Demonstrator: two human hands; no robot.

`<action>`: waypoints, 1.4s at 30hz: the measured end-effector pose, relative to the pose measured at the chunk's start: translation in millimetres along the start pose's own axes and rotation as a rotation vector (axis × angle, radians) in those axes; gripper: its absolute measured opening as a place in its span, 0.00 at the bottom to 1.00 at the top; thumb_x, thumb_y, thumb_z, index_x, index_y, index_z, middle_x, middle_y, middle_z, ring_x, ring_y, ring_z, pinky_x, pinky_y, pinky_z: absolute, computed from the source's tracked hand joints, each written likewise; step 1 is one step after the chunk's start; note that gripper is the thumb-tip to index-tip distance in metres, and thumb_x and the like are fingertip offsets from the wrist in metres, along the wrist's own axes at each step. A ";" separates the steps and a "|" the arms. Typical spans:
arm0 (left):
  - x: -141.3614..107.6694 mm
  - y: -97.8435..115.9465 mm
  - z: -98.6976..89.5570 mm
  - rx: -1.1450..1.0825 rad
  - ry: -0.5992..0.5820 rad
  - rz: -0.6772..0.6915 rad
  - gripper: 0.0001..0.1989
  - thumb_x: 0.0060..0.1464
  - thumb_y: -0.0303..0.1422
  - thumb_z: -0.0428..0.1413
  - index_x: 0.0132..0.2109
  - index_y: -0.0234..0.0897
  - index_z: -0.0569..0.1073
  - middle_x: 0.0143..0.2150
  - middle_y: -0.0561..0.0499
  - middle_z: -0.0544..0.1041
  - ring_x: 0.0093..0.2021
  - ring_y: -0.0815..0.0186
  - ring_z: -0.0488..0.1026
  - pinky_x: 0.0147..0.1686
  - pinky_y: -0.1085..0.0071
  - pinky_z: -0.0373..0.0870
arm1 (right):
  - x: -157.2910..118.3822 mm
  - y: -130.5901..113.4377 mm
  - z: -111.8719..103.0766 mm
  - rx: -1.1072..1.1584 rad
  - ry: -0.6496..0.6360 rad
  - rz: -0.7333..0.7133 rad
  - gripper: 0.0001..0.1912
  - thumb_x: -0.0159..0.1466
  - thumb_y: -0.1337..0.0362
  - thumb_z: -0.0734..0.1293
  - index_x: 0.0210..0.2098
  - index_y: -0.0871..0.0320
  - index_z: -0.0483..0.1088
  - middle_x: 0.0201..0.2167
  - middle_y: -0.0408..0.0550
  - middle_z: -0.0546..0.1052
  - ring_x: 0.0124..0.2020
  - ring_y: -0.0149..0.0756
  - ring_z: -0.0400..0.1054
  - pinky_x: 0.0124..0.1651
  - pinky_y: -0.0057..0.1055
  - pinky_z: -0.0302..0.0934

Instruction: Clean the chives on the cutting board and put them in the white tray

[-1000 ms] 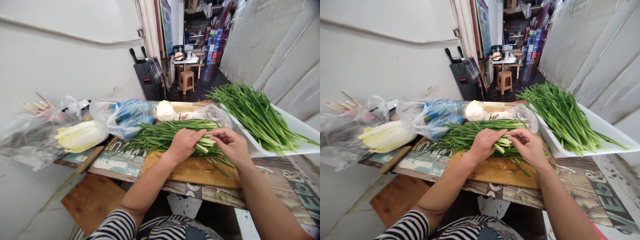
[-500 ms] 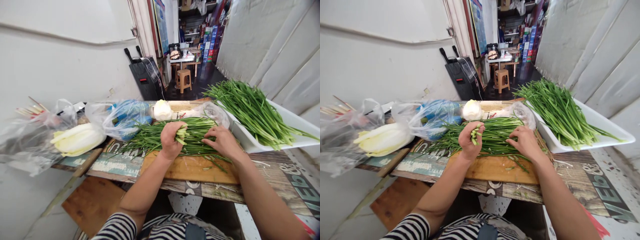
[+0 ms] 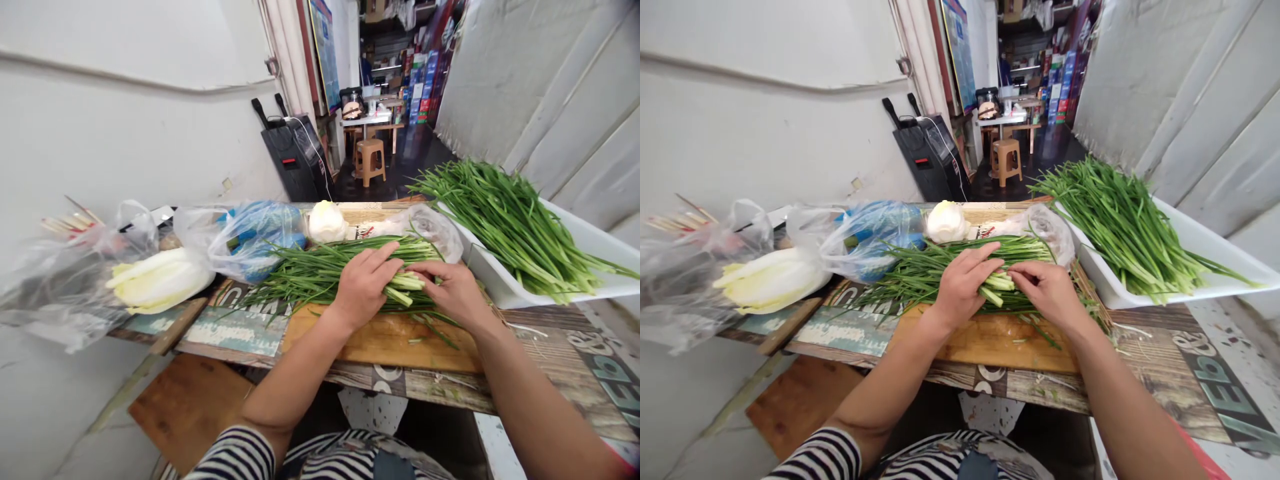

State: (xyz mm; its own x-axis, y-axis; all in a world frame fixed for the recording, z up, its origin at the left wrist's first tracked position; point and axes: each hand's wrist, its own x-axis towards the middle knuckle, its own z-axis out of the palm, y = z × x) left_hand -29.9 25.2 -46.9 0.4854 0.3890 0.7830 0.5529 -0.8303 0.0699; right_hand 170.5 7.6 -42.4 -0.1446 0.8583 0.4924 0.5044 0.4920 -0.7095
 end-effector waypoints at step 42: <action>-5.2 -7.4 8.6 -0.075 0.080 -0.108 0.21 0.47 0.19 0.49 0.48 0.36 0.73 0.40 0.47 0.79 0.40 0.62 0.74 0.42 0.66 0.71 | 12.3 56.1 -10.6 -0.714 0.039 -0.158 0.09 0.64 0.64 0.66 0.35 0.58 0.79 0.35 0.54 0.78 0.39 0.45 0.66 0.42 0.40 0.60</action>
State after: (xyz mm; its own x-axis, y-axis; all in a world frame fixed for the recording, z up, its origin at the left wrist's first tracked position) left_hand -30.6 32.7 -56.9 0.3688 0.4474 0.8147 0.5451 -0.8141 0.2003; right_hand 206.0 44.3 -70.8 -0.2377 0.7729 0.5883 0.9139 0.3831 -0.1341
